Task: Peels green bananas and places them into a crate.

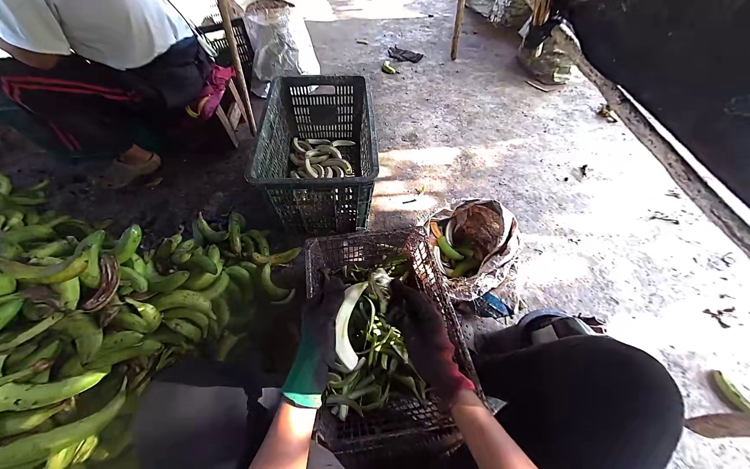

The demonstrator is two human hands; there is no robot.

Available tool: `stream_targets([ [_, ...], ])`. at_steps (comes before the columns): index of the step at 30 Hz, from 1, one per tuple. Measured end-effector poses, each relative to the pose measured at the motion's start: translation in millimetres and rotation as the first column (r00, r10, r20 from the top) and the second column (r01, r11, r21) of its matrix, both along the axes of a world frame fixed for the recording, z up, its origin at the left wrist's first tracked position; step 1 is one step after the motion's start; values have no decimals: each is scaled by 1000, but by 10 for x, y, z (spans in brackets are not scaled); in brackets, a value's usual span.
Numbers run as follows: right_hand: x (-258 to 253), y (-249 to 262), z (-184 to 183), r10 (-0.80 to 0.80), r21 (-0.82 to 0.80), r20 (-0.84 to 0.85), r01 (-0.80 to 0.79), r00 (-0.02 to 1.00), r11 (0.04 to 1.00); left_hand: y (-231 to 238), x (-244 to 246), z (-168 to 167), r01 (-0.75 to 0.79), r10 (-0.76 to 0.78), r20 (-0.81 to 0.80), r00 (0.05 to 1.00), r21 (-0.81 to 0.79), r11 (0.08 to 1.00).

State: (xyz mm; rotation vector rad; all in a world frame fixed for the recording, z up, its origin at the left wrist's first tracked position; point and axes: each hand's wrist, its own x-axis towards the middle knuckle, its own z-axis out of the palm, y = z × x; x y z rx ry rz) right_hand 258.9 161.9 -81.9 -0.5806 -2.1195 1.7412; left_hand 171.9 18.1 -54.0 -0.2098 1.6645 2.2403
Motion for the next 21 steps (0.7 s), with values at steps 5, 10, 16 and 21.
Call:
stream_targets([
  [5, -64, 187, -34, 184, -240, 401, -91, 897, 967, -74, 118, -22, -59, -90, -604, 792, -222, 973],
  [10, 252, 634, 461, 390, -382, 437, -225, 811, 896, -185, -416, 1005, -310, 101, -979, 175, 42, 950],
  [16, 305, 1317, 916, 50, -228, 386, 43, 921, 973, 754, -1254, 1114, -505, -377, -799, 469, -593, 628],
  [21, 389, 1297, 815, 24, -388, 238, 72, 971, 919, 1266, -659, -1024, 321, -877, 219, 429, -944, -78],
])
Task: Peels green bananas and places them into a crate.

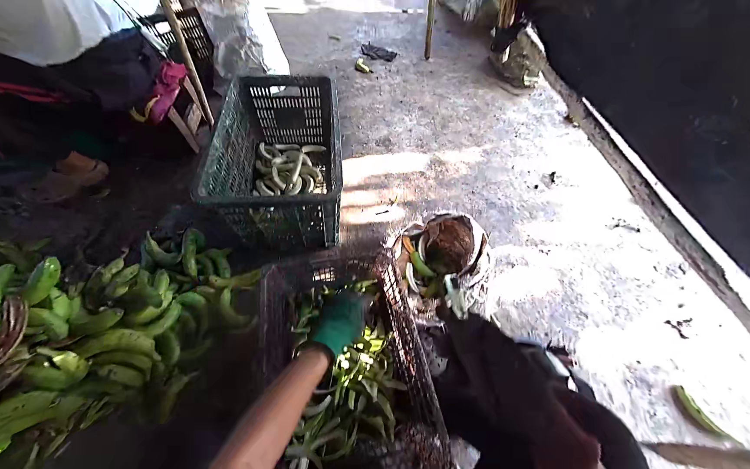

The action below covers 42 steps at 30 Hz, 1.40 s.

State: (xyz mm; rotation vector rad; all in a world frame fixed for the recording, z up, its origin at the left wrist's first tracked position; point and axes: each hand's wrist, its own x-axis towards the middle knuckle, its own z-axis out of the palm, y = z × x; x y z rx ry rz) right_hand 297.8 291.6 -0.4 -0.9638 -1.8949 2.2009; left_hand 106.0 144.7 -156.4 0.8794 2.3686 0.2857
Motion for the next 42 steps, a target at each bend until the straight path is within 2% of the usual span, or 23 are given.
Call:
stream_targets([
  [2, -99, -117, 205, -39, -51, 42, 41, 998, 998, -7, 167, -507, 15, -3, 96, 995, -130, 991],
  [5, -165, -169, 396, -121, -46, 83, 126, 989, 991, -45, 376, -873, -102, 120, 77, 990, -210, 972],
  [7, -156, -138, 336, -150, -54, 45, 152, 988, 987, -70, 374, -777, -76, 97, 67, 993, -268, 960],
  [10, -91, -50, 91, -87, -65, -82, 82, 993, 995, -147, 206, -332, -4, 23, 67, 998, -266, 964],
  [13, -50, -30, -152, -28, -112, -143, 12, 989, 994, -487, 66, 197, -230, 214, 140, 967, 108, 967],
  [15, -78, -51, -153, 14, -113, -106, -26, 994, 993, -769, 51, 628, -400, 294, 305, 906, 389, 830],
  [17, -83, -137, -122, 63, -103, -69, -70, 996, 992, -1062, 116, 961, -493, 297, 412, 861, 535, 686],
  [18, -97, -199, -99, 71, -101, -58, -77, 996, 992, -1183, 168, 1104, -526, 284, 451, 846, 622, 580],
  [20, -101, -359, -86, 73, -106, -55, -78, 996, 991, -1348, 303, 1269, -588, 213, 548, 809, 765, 262],
  [22, -69, -591, -149, 54, -137, -85, -66, 995, 988, -1394, 470, 1243, -708, 84, 712, 697, 702, -69],
  [24, -41, -901, -229, 40, -112, -76, -49, 996, 992, -1379, 601, 1110, -773, 52, 791, 610, 607, -185],
  [27, -2, -1220, -311, 160, 219, 58, -169, 985, 961, -1407, 729, 1089, -699, 268, 681, 681, 714, -38],
  [29, -30, -1350, -166, 176, 580, 43, -168, 983, 797, -1493, 748, 1199, -602, 326, 541, 776, 788, 126],
  [31, -60, -1484, 49, 164, 805, -177, 47, 970, 591, -1584, 732, 1280, -441, 332, 340, 880, 843, 307],
  [32, -63, -1548, 119, 171, 835, -248, 121, 953, 537, -1633, 720, 1300, -355, 309, 246, 919, 856, 376],
  [33, -42, -1589, 127, 195, 840, -199, 64, 960, 540, -1682, 705, 1335, -266, 282, 149, 948, 858, 439],
  [34, 0, -1601, 80, 246, 785, -1, -152, 969, 601, -1737, 707, 1391, -196, 258, 75, 963, 856, 479],
  [35, 33, -1563, -25, 355, 591, 284, -454, 891, 666, -1787, 745, 1463, -164, 256, 42, 966, 863, 479],
  [36, 86, -1514, -269, 462, 390, 424, -617, 779, 683, -1836, 793, 1542, -177, 259, 62, 964, 876, 449],
  [37, 158, -1486, -547, 506, 275, 389, -621, 770, 734, -1862, 785, 1616, -233, 262, 141, 955, 902, 363],
  [39, 153, -1406, -729, 416, 212, 147, -439, 897, 873, -1745, 624, 1650, -435, 162, 429, 889, 900, 8],
  [41, 152, -1503, -480, 306, 168, 67, -313, 950, 935, -1641, 627, 1441, -701, -84, 723, 686, 627, -340],
  [42, 42, -1517, -300, 281, 216, 37, -283, 959, 935, -1536, 583, 1377, -755, -125, 791, 598, 505, -417],
])
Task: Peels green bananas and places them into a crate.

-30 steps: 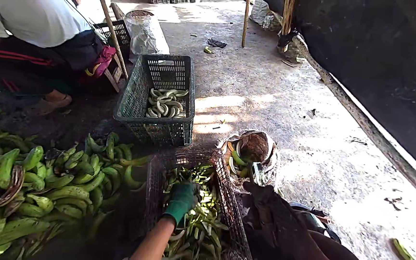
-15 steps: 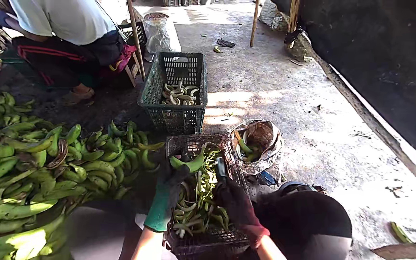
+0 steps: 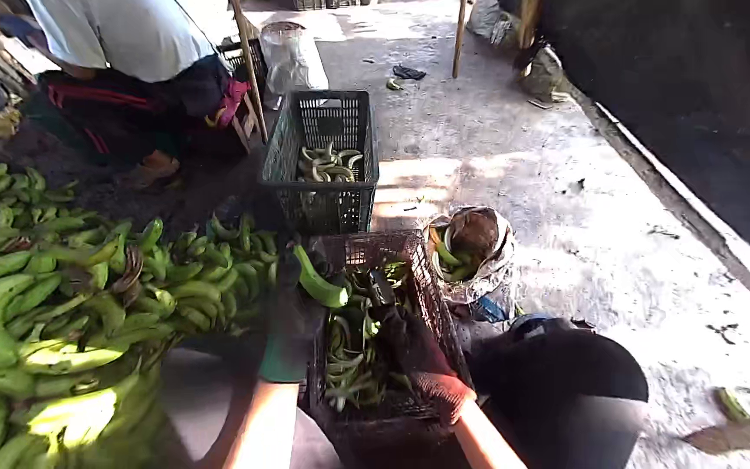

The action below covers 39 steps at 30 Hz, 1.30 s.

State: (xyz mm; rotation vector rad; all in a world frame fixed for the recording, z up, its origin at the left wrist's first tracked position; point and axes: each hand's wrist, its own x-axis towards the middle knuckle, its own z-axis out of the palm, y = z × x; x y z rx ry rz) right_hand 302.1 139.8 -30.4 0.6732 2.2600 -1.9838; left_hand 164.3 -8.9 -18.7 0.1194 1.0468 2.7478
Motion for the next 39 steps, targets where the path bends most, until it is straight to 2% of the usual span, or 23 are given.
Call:
stream_targets([
  [2, -103, -44, 224, 5, 35, -89, -2, 996, 999, 169, -58, -69, -104, 108, 112, 988, -47, 994],
  [4, -15, -122, 284, 77, 84, -133, -66, 988, 994, 212, -24, -114, -152, 163, 107, 981, -107, 983],
  [7, 115, -224, 139, 119, 180, -221, -80, 968, 980, 217, 12, -125, -211, 218, 68, 974, -98, 973],
  [10, 142, -290, 50, 95, 231, -226, -41, 969, 972, 197, -14, -176, -188, 196, 48, 979, -126, 974],
  [12, 122, -241, -4, 130, 322, -201, -59, 971, 945, 168, -49, -193, -156, 177, 72, 982, -234, 960],
  [15, 32, -88, -62, 240, 474, -183, -128, 953, 871, 64, -51, -159, -43, 121, 144, 982, -454, 890],
  [19, -98, -52, -216, 348, 622, -247, -127, 905, 773, 20, 0, -156, 116, -56, 160, 985, -397, 911],
  [21, -297, -45, -236, 306, 674, -234, -73, 923, 735, 62, 84, -151, 182, -105, 218, 970, -370, 911],
  [24, -692, 40, -188, 92, 807, -264, 168, 960, 567, 134, 157, -95, 200, -29, 334, 942, -492, 847],
  [25, -778, 92, -171, -7, 796, -230, 192, 973, 574, 132, 171, -122, 208, -36, 344, 938, -480, 852],
  [26, -816, 168, -149, -61, 756, -180, 178, 982, 630, 123, 171, -170, 212, -63, 320, 945, -459, 863],
  [27, -797, 218, -161, -51, 713, -164, 154, 985, 684, 107, 137, -232, 195, -78, 259, 963, -464, 864],
  [29, -556, 115, -253, 84, 622, -183, 49, 979, 781, 79, 26, -344, 91, -27, 136, 990, -495, 864],
  [31, -270, -96, -393, 150, 502, -267, 5, 952, 865, 119, -44, -377, 32, 17, 101, 995, -458, 888],
  [33, -289, -54, -481, 117, 497, -340, 73, 933, 865, 239, 20, -350, 56, 5, 140, 990, -431, 901],
  [35, -436, 184, -442, 58, 526, -280, 102, 958, 844, 277, 202, -390, 124, -31, 180, 983, -532, 837],
  [36, -494, 287, -419, -2, 473, -255, 127, 967, 872, 263, 247, -388, 156, -48, 190, 981, -609, 778],
  [37, -514, 356, -373, -66, 353, -257, 158, 964, 922, 260, 235, -398, 164, -44, 197, 979, -650, 742],
  [39, -403, 338, -277, -164, 119, -269, 202, 949, 972, 283, 104, -505, 100, 52, 217, 975, -630, 770],
])
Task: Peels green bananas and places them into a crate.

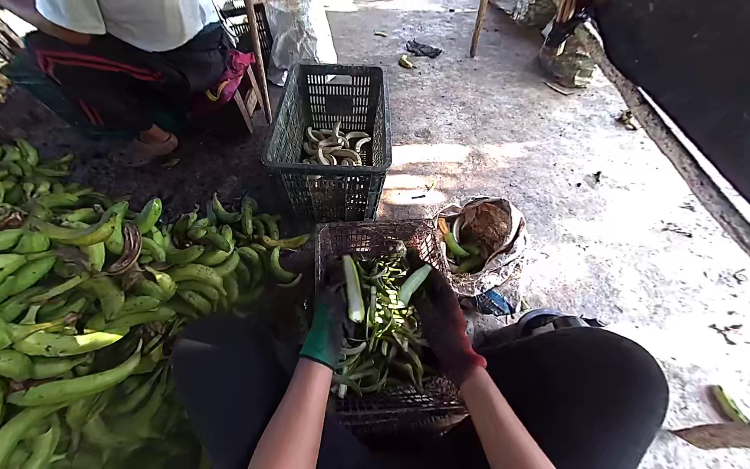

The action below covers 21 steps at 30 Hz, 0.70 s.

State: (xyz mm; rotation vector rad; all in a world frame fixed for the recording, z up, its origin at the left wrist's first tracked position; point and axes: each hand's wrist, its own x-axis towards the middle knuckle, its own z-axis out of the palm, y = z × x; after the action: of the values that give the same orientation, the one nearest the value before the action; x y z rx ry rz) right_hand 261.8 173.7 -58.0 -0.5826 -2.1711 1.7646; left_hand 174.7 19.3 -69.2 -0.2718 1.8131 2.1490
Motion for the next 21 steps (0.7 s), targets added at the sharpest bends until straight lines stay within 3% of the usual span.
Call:
stream_targets([
  [2, 198, -125, -69, 40, -17, 1, -40, 999, 999, -15, -137, -56, -78, 78, -16, 997, -6, 997],
  [5, 377, -321, -264, 123, 228, 69, -136, 990, 964, 24, -174, -23, -65, 69, -117, 991, 39, 997],
  [9, 182, -379, -145, 153, 537, 67, -165, 986, 827, 109, -37, -34, -12, 11, 5, 1000, 259, 966],
  [10, 50, -305, -71, 136, 600, 65, -148, 989, 786, 107, -30, -5, 37, -42, 21, 999, 214, 976],
  [12, -200, -104, 65, 91, 660, 158, -174, 983, 731, 4, 13, 83, 240, -239, 19, 971, -20, 971],
  [15, -439, 172, 81, 19, 578, 301, -198, 953, 791, 19, 29, 220, 331, -330, 57, 942, -19, 943],
  [18, -365, 192, -47, 7, 389, 196, -84, 981, 917, 127, 6, 175, 137, -146, -88, 985, -109, 985],
  [21, -25, -344, -226, 34, 349, 66, -55, 997, 935, 219, -137, -18, -163, 165, -178, 970, 24, 986],
])
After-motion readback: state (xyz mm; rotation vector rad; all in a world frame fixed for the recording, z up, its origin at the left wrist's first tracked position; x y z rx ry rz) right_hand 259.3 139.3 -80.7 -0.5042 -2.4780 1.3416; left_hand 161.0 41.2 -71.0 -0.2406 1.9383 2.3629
